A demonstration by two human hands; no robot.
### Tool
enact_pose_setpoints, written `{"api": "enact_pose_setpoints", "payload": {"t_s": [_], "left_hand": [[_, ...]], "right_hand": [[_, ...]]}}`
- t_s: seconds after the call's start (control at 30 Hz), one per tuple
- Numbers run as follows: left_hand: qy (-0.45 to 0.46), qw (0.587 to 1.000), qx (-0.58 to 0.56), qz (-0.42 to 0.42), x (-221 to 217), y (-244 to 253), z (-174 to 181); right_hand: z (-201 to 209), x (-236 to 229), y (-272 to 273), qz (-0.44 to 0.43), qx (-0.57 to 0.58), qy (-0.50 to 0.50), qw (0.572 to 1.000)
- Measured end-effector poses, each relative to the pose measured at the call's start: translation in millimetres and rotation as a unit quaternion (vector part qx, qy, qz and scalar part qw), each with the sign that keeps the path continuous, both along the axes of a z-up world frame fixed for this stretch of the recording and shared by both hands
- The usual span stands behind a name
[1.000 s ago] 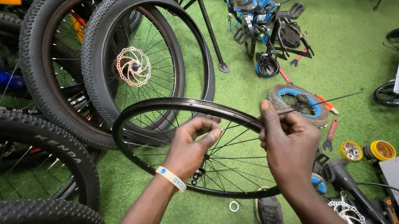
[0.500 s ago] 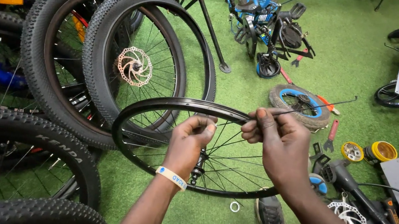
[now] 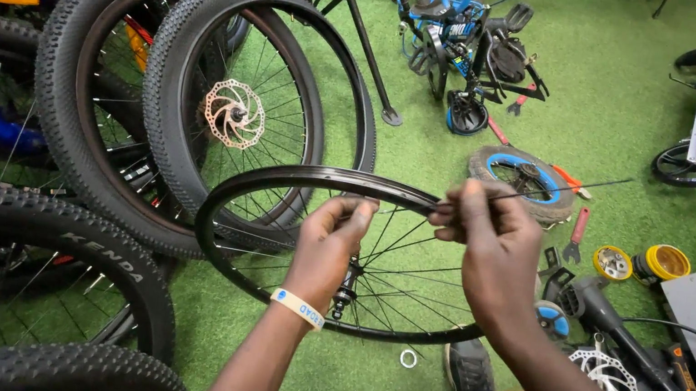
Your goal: Lacing metal spokes into a bicycle rim to prepare for wheel building.
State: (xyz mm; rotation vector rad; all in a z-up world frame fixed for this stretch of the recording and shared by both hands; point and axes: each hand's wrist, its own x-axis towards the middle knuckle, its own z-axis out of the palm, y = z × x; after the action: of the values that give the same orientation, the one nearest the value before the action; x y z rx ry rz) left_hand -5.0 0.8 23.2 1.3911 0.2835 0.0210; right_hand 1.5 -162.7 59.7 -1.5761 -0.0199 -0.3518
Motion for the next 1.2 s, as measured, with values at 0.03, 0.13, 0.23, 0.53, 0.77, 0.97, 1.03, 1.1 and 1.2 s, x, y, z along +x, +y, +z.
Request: {"api": "enact_pose_setpoints", "payload": {"t_s": [0.03,0.13,0.23,0.53,0.77,0.97,1.03,1.1,1.2], "left_hand": [[0.003,1.0,0.004,-0.001,-1.3,0.9,5.9],[0.001,1.0,0.008,0.001,-1.2,3.3,8.9],[-0.011,1.0,0.025,-0.001,3.9,8.3,-9.3],[0.101,0.993,0.041,0.034,6.1,17.4,35.2],[0.094,0.994,0.029,0.052,11.2,30.6,30.1],[0.059,0.993,0.09,0.041,16.0,41.2,17.6],[0.053,0.991,0.115,0.045,17.7,44.1,15.0],[0.066,0.989,0.125,0.047,17.6,47.4,14.4],[0.051,0.986,0.152,0.048,17.1,57.2,-0.9]], "right_hand": [[-0.7,0.2,-1.8,0.014,0.036,0.001,0.999],[1.1,-6.5,-4.2,0.069,0.061,-0.021,0.996],[-11.5,-27.3,3.0,0.086,-0.02,0.028,0.996],[-180.4,-68.8,38.6,-0.016,-0.017,0.302,0.953],[-243.1,-50.2,93.0,-0.193,0.332,0.45,0.806],[-270.2,-38.8,84.9,-0.122,0.541,0.362,0.749],[-253.4,-37.5,80.9,-0.135,0.521,0.376,0.754],[-261.9,-30.0,76.7,-0.131,0.508,0.39,0.756],[-290.3,-16.0,74.2,-0.092,0.498,0.397,0.765]]}}
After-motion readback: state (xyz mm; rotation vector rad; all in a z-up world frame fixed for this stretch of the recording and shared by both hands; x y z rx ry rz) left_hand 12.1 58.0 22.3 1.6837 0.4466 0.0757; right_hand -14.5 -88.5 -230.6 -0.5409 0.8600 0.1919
